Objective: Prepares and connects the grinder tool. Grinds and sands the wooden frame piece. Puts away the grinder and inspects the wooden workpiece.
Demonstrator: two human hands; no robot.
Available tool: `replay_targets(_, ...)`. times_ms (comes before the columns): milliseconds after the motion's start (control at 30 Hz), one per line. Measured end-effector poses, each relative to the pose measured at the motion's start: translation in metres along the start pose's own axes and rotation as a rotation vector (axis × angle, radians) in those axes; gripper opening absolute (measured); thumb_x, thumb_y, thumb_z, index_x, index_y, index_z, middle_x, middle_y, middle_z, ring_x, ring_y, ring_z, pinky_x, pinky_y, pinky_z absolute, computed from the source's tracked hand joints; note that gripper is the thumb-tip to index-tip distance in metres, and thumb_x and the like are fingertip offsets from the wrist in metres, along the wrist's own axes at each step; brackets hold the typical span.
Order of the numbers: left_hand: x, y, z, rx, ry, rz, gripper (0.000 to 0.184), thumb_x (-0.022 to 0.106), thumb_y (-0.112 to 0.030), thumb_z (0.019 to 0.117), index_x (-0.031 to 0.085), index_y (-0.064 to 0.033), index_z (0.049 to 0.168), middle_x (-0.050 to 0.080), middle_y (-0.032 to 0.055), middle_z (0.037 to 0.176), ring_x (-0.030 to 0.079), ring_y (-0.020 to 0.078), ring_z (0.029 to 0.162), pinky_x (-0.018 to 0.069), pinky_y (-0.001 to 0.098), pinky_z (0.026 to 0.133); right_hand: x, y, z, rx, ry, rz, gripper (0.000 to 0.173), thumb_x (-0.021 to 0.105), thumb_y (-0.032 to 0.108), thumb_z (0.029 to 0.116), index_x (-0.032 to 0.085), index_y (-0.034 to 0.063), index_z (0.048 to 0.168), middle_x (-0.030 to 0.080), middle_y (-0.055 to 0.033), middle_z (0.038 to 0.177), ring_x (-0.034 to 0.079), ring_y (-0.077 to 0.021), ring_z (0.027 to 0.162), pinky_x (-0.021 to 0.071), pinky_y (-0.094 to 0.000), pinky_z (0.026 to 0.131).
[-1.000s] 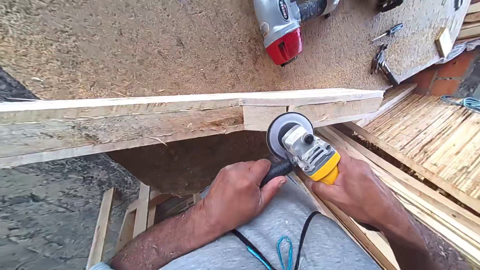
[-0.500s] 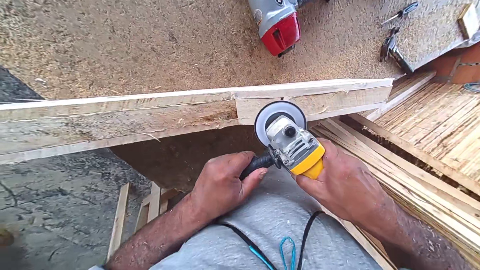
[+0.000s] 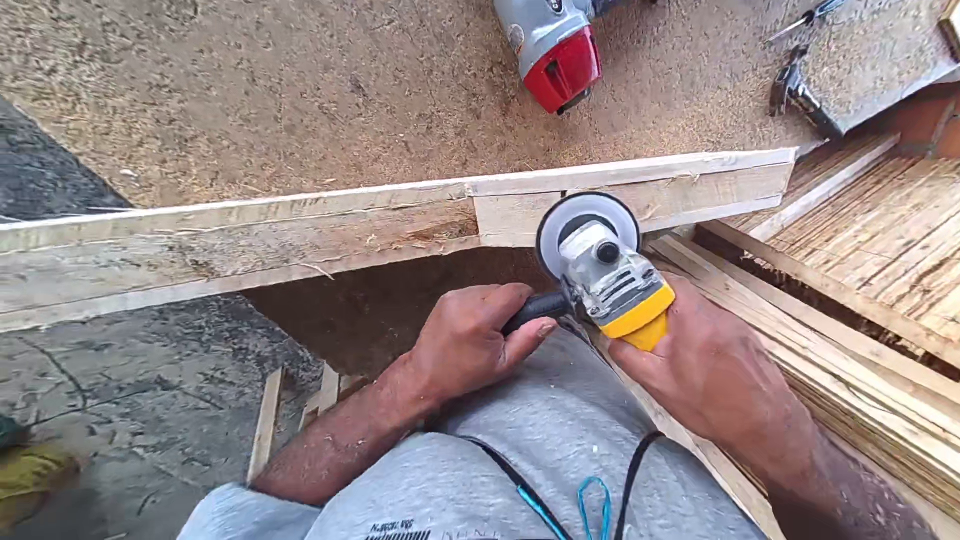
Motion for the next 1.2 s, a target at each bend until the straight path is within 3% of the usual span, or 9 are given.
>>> replay_targets(167,-0.014,0.021,-0.029,-0.061,-0.089,-0.003,0.051,0.05,-0.049,0.1049,0.072,-0.0027,0.1,0.068,0.0077,0.074,0.062,0.0089,0.063,0.0524,0.0262,0.057,0.013,0.035,0.013,-0.075,0.041,-0.087,0.071,0.067,0.057,0.0846,0.06,0.001,0.127,0.071,-0.013,0.095,0.072,-0.0287,0.076,0.0571,-0.0449,0.057)
replay_targets(300,0.014,-0.002,0.017,0.029,-0.051,-0.014,0.048,0.053,-0.049,0.1039,0.071,-0.0052,0.097,0.067,0.0071,0.072,0.065,0.016,0.063,0.054,0.035,0.056,-0.005,-0.016,0.001,0.032,-0.078,-0.019,0.073,0.069,0.06,0.0831,0.061,0.0027,0.127,0.074,-0.0121,0.097,0.073,-0.0272,0.082,0.059,-0.0501,0.064)
replay_targets(433,0.041,-0.022,0.033,0.11,0.014,0.024,0.049,0.051,-0.051,0.1042,0.068,-0.0074,0.091,0.063,0.0059,0.066,0.064,0.0202,0.059,0.0512,0.0379,0.051,0.0,-0.055,-0.019,0.091,-0.118,0.047,0.074,0.07,0.062,0.0817,0.061,0.004,0.126,0.074,-0.0092,0.095,0.073,-0.0218,0.084,0.0593,-0.0477,0.068)
replay_targets(667,-0.01,0.014,-0.047,-0.006,-0.066,0.109,0.049,0.052,-0.046,0.1045,0.071,-0.001,0.102,0.07,0.0109,0.077,0.068,0.0148,0.068,0.0575,0.032,0.063,0.04,0.021,-0.007,-0.129,-0.067,0.03,0.073,0.071,0.056,0.0825,0.062,-0.0016,0.127,0.073,-0.0142,0.098,0.073,-0.0284,0.076,0.0583,-0.0451,0.055)
replay_targets(733,-0.009,0.011,-0.041,-0.011,-0.057,0.092,0.048,0.053,-0.046,0.1041,0.071,-0.0016,0.1,0.07,0.0099,0.075,0.066,0.0129,0.067,0.0561,0.0298,0.061,0.038,0.017,-0.008,-0.121,-0.076,0.038,0.073,0.071,0.055,0.0824,0.061,-0.0021,0.128,0.073,-0.0142,0.099,0.073,-0.0278,0.076,0.0582,-0.0444,0.056)
replay_targets(900,0.021,-0.017,0.01,0.066,0.036,0.023,0.046,0.054,-0.047,0.1032,0.07,-0.0054,0.095,0.066,0.0066,0.07,0.064,0.0171,0.062,0.0527,0.0353,0.055,0.012,-0.035,-0.024,0.056,-0.092,0.1,0.073,0.07,0.059,0.0827,0.061,0.0037,0.128,0.074,-0.0094,0.096,0.073,-0.0227,0.082,0.0595,-0.0461,0.064)
replay_targets(1100,-0.011,-0.006,-0.026,0.0,0.001,0.099,0.047,0.053,-0.046,0.1035,0.071,-0.0029,0.098,0.069,0.0089,0.074,0.066,0.0145,0.065,0.0551,0.0311,0.059,0.033,-0.002,-0.014,-0.075,-0.058,0.138,0.075,0.071,0.057,0.0821,0.061,-0.0003,0.129,0.074,-0.0113,0.098,0.074,-0.0239,0.078,0.0592,-0.0436,0.059)
replay_targets(1200,0.0,-0.011,-0.01,0.022,0.007,0.067,0.047,0.053,-0.047,0.1033,0.071,-0.0042,0.096,0.068,0.0074,0.072,0.065,0.0149,0.064,0.0546,0.0318,0.058,0.024,-0.015,-0.015,-0.03,-0.073,0.135,0.074,0.072,0.057,0.082,0.061,0.0008,0.129,0.075,-0.0109,0.099,0.074,-0.023,0.081,0.0603,-0.0442,0.062)
Point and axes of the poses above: each hand's wrist, its own z-axis towards the middle knuckle, its own x-axis out of the palm, y = z × x, the point moved 4 cm from there along z, towards the middle knuckle
